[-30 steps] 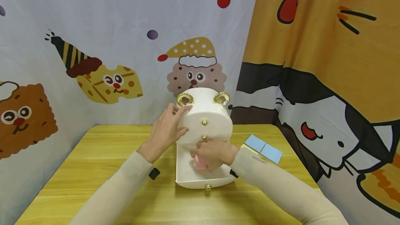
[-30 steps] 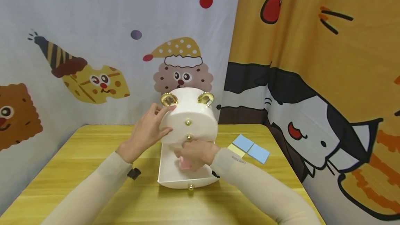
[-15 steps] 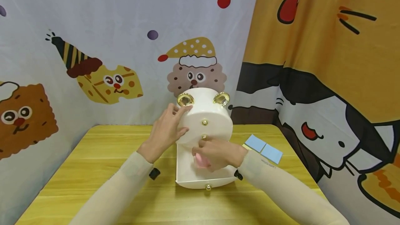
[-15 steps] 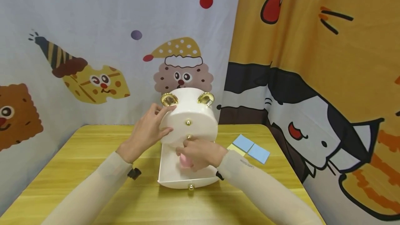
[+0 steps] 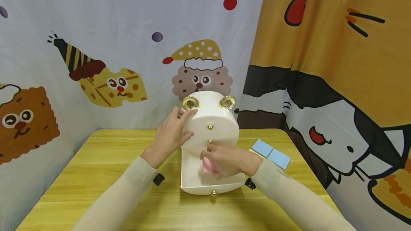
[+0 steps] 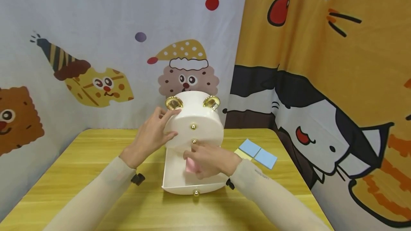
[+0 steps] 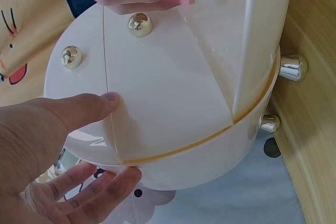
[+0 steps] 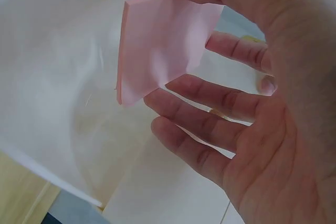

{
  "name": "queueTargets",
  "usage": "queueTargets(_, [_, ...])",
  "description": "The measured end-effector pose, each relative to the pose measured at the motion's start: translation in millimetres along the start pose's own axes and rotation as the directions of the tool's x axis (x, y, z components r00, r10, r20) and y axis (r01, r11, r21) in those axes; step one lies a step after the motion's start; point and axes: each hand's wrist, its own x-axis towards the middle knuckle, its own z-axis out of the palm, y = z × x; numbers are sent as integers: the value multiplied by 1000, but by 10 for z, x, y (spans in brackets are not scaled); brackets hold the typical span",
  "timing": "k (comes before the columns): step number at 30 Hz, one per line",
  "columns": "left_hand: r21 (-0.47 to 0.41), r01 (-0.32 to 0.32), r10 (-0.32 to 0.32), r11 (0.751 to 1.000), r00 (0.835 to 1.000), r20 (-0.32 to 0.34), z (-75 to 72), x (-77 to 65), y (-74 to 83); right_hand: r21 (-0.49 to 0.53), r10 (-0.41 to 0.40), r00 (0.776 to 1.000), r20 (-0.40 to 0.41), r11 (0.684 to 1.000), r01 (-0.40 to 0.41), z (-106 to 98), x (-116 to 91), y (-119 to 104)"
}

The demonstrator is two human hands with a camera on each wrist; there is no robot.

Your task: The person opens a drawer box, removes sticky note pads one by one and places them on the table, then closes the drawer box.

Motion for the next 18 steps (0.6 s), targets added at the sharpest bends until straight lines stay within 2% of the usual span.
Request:
queueTargets(11, [-3, 1, -1, 1000, 1000, 5, 4, -4, -9, 149, 48, 998, -30, 988, -43, -46, -131, 22])
queueTargets(18, [-10, -1, 1, 1000, 1000, 4, 7, -1, -15, 173, 60, 996, -60, 984, -49, -18, -182, 54])
